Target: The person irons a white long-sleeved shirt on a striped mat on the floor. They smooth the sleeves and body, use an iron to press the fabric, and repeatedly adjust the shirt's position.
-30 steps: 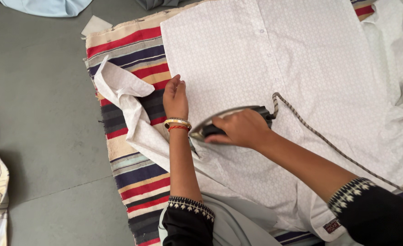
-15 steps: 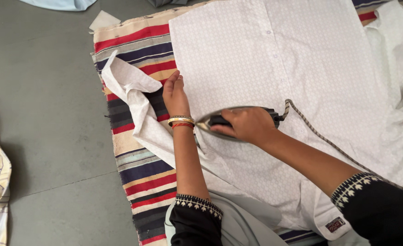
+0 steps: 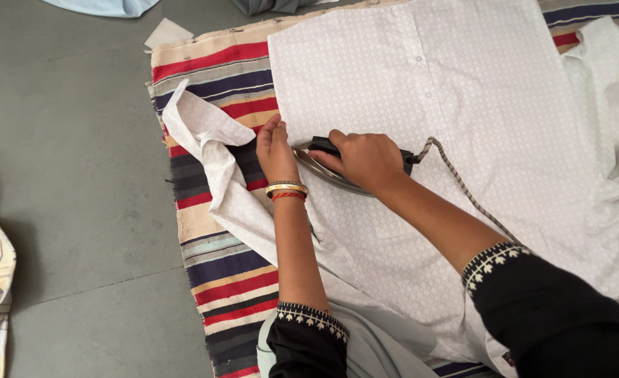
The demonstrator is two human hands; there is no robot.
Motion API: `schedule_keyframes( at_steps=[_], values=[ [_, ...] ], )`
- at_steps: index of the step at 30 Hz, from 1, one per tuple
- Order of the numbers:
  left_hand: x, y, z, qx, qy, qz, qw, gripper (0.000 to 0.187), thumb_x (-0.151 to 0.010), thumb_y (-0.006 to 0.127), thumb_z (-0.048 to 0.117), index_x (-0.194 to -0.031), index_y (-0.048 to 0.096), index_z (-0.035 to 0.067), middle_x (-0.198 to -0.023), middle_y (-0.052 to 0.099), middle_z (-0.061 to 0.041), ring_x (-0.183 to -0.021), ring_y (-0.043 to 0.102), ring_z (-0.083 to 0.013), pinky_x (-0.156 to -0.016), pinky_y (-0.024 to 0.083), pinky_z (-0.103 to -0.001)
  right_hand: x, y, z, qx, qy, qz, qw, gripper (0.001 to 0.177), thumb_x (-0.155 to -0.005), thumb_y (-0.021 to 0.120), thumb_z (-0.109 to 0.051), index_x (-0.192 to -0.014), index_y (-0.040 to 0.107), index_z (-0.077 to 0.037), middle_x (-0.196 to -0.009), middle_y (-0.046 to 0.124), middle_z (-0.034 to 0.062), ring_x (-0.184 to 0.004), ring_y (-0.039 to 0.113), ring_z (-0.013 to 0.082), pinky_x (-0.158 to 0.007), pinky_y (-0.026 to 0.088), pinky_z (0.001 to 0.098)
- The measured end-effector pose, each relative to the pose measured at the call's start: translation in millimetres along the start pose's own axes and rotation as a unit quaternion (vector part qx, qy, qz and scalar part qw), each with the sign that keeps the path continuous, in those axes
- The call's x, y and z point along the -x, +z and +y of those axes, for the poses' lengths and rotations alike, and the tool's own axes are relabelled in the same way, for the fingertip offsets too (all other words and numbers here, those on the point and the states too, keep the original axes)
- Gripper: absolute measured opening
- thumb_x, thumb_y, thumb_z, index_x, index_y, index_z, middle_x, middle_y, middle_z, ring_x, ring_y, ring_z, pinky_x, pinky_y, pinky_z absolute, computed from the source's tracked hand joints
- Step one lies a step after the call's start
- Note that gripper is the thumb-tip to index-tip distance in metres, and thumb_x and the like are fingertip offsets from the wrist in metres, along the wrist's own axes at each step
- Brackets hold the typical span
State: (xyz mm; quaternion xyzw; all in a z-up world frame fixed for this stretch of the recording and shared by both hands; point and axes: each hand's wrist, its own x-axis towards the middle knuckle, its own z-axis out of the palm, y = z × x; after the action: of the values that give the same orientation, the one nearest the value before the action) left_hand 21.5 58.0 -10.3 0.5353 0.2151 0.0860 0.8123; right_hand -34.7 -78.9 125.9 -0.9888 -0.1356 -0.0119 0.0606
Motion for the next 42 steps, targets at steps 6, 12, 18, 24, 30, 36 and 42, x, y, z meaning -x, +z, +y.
schedule_keyframes(
  at_steps=[6,12,18,24,30,36,42],
  values=[
    [-1.5,-1.9,4.5,-0.004,0.004,-0.006,1.000,0.031,-0.095,0.062,0.016,-0.120,0.072,0.001,-0.105,0.070,-0.002,-0.091,0.057,-0.0102,-0.086,0.050,-0.027,25.6,-1.5,-4.3,-0.027,-0.026,-0.019,0.999,0.056,-0.094,0.058,-0.064,-0.087,0.073,-0.010,-0.063,0.071,0.0090,-0.046,0.067,0.0249,-0.042,0.052,0.0380],
    [-4.8,-0.5,-7.9,0.010,0.008,-0.018,1.000,0.031,-0.095,0.061,0.016,-0.120,0.071,0.001,-0.107,0.070,-0.003,-0.094,0.059,-0.0109,-0.089,0.050,-0.028,77.2,-0.8,-3.0,-0.036,-0.083,0.015,0.996,0.056,-0.093,0.059,-0.064,-0.092,0.075,-0.010,-0.070,0.074,0.0092,-0.051,0.069,0.0255,-0.045,0.054,0.0381],
    [-4.0,-0.9,-11.1,0.025,0.024,-0.025,0.999,0.031,-0.095,0.060,0.016,-0.120,0.069,0.000,-0.112,0.071,-0.005,-0.101,0.063,-0.0130,-0.095,0.052,-0.031,69.2,3.0,6.8,0.002,-0.089,-0.004,0.996,0.060,-0.092,0.057,-0.067,-0.094,0.075,-0.010,-0.067,0.074,0.0100,-0.047,0.069,0.0249,-0.040,0.053,0.0381],
    [-1.9,3.1,-14.5,0.057,0.023,-0.001,0.998,0.039,-0.100,0.057,0.025,-0.126,0.062,-0.004,-0.124,0.068,-0.011,-0.112,0.066,-0.0191,-0.098,0.053,-0.035,15.7,2.9,12.5,0.020,-0.006,-0.013,1.000,0.061,-0.095,0.055,-0.068,-0.087,0.070,-0.009,-0.060,0.070,0.0122,-0.049,0.069,0.0288,-0.044,0.054,0.0414],
    [49.5,36.3,15.9,-0.131,0.110,0.116,0.978,0.074,-0.106,0.050,0.041,-0.157,0.022,-0.006,-0.162,0.025,-0.030,-0.146,0.035,-0.0405,-0.119,0.032,-0.047,-36.3,8.4,19.5,0.022,0.006,0.035,0.999,0.064,-0.095,0.056,-0.069,-0.084,0.069,-0.007,-0.061,0.069,0.0158,-0.053,0.069,0.0329,-0.047,0.054,0.0433],
    [76.9,50.9,19.0,-0.206,0.177,0.043,0.961,0.085,-0.108,0.038,0.053,-0.161,0.010,-0.007,-0.169,0.006,-0.036,-0.159,0.010,-0.0449,-0.128,0.013,-0.049,-89.0,16.0,28.3,0.023,0.018,0.042,0.999,0.067,-0.096,0.053,-0.071,-0.086,0.070,-0.007,-0.062,0.069,0.0164,-0.055,0.070,0.0336,-0.048,0.055,0.0440],
    [63.2,49.9,-6.5,-0.359,0.073,-0.056,0.929,0.076,-0.107,0.032,0.048,-0.162,0.012,-0.001,-0.171,0.015,-0.023,-0.160,0.008,-0.0364,-0.127,0.003,-0.048,-146.2,23.1,38.8,0.045,0.015,0.070,0.996,0.067,-0.098,0.051,-0.071,-0.091,0.071,-0.008,-0.064,0.070,0.0164,-0.057,0.070,0.0333,-0.049,0.055,0.0439]
  ],
)
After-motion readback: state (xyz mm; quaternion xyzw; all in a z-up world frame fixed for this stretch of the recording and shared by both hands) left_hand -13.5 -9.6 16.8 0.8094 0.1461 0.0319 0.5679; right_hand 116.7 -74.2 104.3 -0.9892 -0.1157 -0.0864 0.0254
